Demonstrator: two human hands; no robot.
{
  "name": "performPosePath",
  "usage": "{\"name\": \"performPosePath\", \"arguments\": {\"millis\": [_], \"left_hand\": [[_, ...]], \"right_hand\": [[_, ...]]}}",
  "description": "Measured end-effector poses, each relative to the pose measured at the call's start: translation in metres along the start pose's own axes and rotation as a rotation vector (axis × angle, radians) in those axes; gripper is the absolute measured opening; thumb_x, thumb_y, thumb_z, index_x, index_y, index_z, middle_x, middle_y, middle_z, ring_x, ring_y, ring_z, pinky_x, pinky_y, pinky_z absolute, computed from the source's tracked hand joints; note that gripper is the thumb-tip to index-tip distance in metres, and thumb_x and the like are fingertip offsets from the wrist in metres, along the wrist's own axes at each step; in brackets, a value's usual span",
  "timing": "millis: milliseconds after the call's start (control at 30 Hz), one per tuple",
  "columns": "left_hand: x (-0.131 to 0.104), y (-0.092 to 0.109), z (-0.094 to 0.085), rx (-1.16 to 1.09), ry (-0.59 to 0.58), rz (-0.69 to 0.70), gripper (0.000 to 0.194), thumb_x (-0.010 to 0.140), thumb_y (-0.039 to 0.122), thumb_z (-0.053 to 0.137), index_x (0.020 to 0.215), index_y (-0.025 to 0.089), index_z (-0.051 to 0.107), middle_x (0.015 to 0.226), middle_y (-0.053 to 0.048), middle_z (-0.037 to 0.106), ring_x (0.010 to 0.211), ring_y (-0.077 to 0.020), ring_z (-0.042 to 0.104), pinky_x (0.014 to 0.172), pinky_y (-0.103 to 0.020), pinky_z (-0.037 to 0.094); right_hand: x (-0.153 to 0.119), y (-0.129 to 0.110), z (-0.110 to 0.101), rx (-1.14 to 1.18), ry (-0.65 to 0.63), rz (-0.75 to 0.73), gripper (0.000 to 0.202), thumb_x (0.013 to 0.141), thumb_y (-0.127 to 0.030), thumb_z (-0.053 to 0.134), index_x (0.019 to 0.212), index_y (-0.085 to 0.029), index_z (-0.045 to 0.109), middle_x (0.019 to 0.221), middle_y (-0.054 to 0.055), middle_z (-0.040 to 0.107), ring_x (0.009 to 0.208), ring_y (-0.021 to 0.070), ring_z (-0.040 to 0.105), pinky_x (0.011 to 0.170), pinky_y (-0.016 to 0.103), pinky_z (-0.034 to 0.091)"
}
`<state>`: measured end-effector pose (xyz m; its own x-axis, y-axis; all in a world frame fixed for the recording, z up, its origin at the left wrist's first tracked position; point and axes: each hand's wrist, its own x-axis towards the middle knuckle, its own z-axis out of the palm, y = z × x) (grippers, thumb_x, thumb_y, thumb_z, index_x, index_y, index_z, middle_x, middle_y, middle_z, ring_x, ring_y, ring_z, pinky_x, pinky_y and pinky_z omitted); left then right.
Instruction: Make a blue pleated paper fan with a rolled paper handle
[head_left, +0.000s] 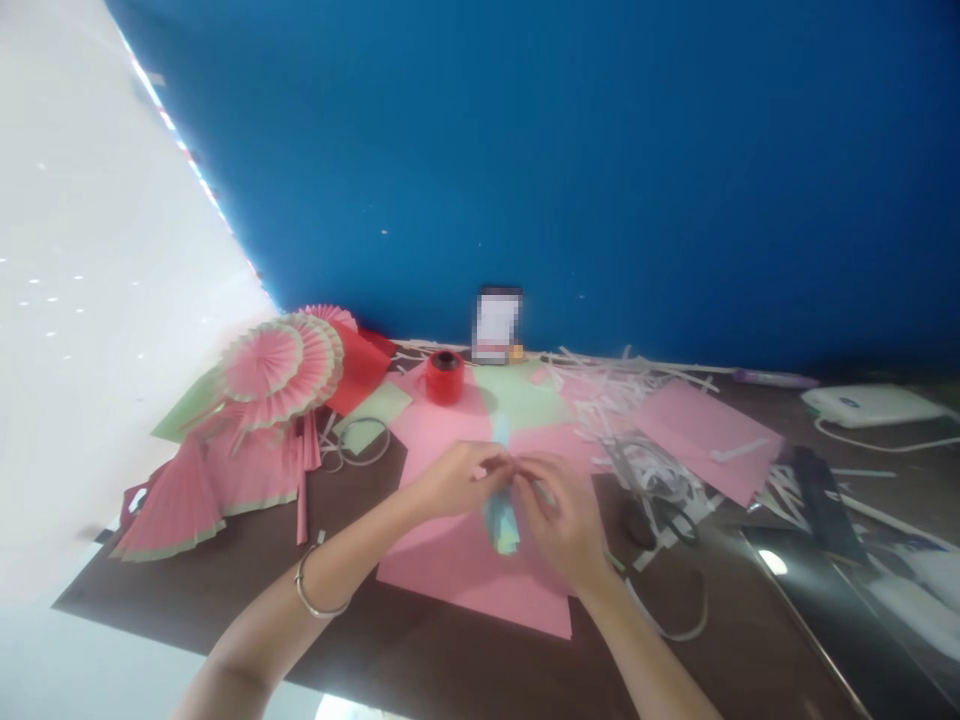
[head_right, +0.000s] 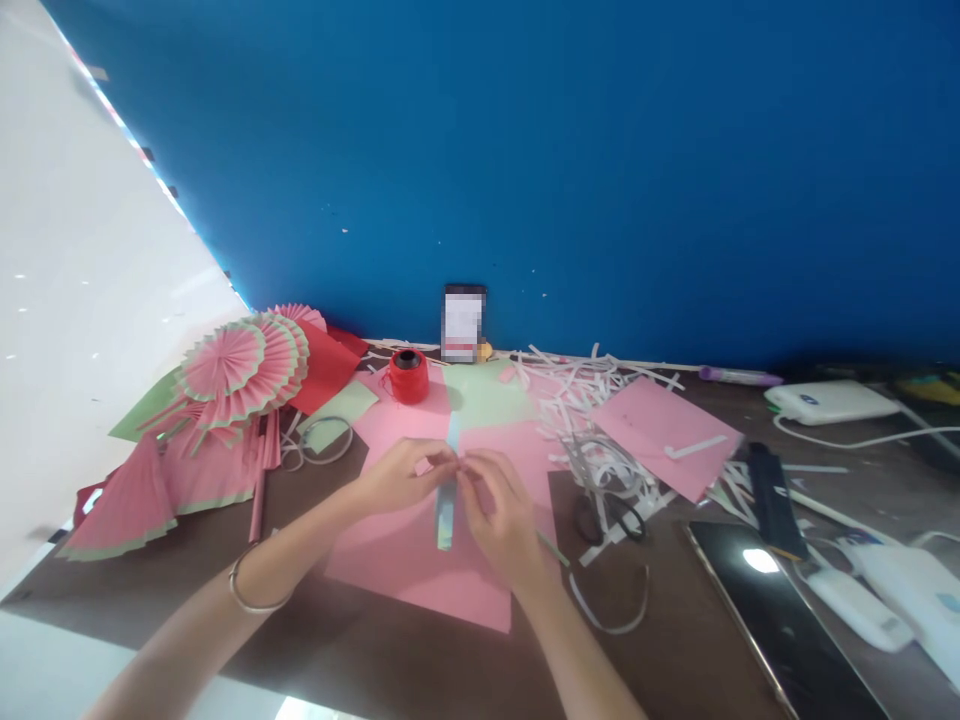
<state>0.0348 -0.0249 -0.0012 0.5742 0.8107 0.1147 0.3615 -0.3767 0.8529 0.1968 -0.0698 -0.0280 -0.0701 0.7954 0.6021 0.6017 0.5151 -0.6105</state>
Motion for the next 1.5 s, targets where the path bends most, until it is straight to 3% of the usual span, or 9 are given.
{"name": "performPosePath", "arguments": {"millis": [233,433,833,900,967,1067,1133,1300,1500], "left_hand": [[-0.001,0.002,0.0,-0.063,0.015,-0.027,0.018,0.084,0.025,0.046,0.078,0.016,0.06,0.076,-0.001,0.065,0.068,-0.0112,0.057,0.06,-0.02,0.042],[0.004,-0.01,0.004,-0.198,0.051,-0.063,0.018,0.084,0.026,0.047,0.077,0.015,0.058,0.079,-0.003,0.066,0.074,-0.0126,0.06,0.067,-0.023,0.045],[0.006,-0.018,0.008,-0.347,0.099,-0.129,0.015,0.076,0.026,0.057,0.072,0.013,0.064,0.073,-0.003,0.065,0.068,-0.0124,0.058,0.066,-0.024,0.045],[0.006,-0.016,0.008,-0.369,0.087,-0.122,0.014,0.076,0.023,0.056,0.072,0.013,0.064,0.073,-0.003,0.066,0.069,-0.0123,0.058,0.067,-0.024,0.046],[0.006,-0.015,0.008,-0.386,0.064,-0.124,0.015,0.078,0.022,0.054,0.073,0.013,0.064,0.074,-0.003,0.066,0.069,-0.012,0.059,0.067,-0.024,0.046],[0.005,-0.012,0.008,-0.384,0.024,-0.143,0.015,0.078,0.021,0.053,0.072,0.013,0.064,0.074,-0.003,0.066,0.068,-0.0117,0.059,0.066,-0.023,0.046],[0.004,-0.011,0.008,-0.367,0.008,-0.151,0.015,0.078,0.021,0.053,0.072,0.013,0.064,0.073,-0.003,0.066,0.067,-0.0116,0.059,0.066,-0.023,0.045],[0.005,-0.009,0.005,-0.354,-0.009,-0.153,0.018,0.08,0.025,0.052,0.073,0.013,0.063,0.073,-0.003,0.065,0.067,-0.0121,0.058,0.066,-0.024,0.045],[0.005,-0.007,0.0,-0.374,-0.044,-0.169,0.019,0.08,0.028,0.052,0.073,0.013,0.061,0.072,-0.004,0.063,0.067,-0.0126,0.057,0.066,-0.025,0.045]], "right_hand": [[-0.001,-0.001,0.001,-0.07,0.093,-0.1,0.011,0.085,-0.015,0.05,0.086,-0.023,0.057,0.083,0.004,0.063,0.079,0.016,0.06,0.074,0.031,0.049],[-0.005,0.003,0.002,-0.053,0.042,-0.109,0.011,0.084,-0.014,0.051,0.089,-0.023,0.057,0.087,0.005,0.063,0.082,0.0179,0.06,0.075,0.034,0.049],[-0.007,0.007,-0.002,-0.24,-0.005,-0.32,0.021,0.079,-0.011,0.056,0.098,-0.019,0.06,0.093,0.009,0.063,0.089,0.021,0.059,0.079,0.036,0.049],[-0.004,0.003,-0.003,-0.11,0.012,-0.224,0.014,0.081,-0.014,0.054,0.092,-0.02,0.061,0.089,0.008,0.063,0.085,0.0195,0.06,0.077,0.035,0.049],[-0.002,-0.001,-0.003,0.056,0.026,-0.037,0.01,0.084,-0.019,0.051,0.085,-0.02,0.061,0.084,0.006,0.064,0.08,0.0179,0.061,0.073,0.032,0.05],[0.003,-0.002,-0.003,0.233,0.017,0.26,0.016,0.084,-0.029,0.051,0.076,-0.02,0.06,0.075,0.004,0.064,0.072,0.0173,0.061,0.068,0.03,0.049],[0.006,0.001,-0.003,0.303,-0.025,0.383,0.019,0.082,-0.035,0.055,0.073,-0.02,0.061,0.072,0.003,0.064,0.069,0.0171,0.06,0.068,0.029,0.049],[0.011,0.011,-0.004,0.471,-0.143,0.463,0.021,0.077,-0.039,0.061,0.068,-0.02,0.063,0.073,0.003,0.064,0.07,0.0166,0.06,0.071,0.029,0.049],[0.008,0.024,0.002,0.584,-0.169,0.516,0.023,0.067,-0.043,0.07,0.064,-0.021,0.065,0.087,0.004,0.063,0.08,0.0173,0.06,0.074,0.029,0.049]]}}
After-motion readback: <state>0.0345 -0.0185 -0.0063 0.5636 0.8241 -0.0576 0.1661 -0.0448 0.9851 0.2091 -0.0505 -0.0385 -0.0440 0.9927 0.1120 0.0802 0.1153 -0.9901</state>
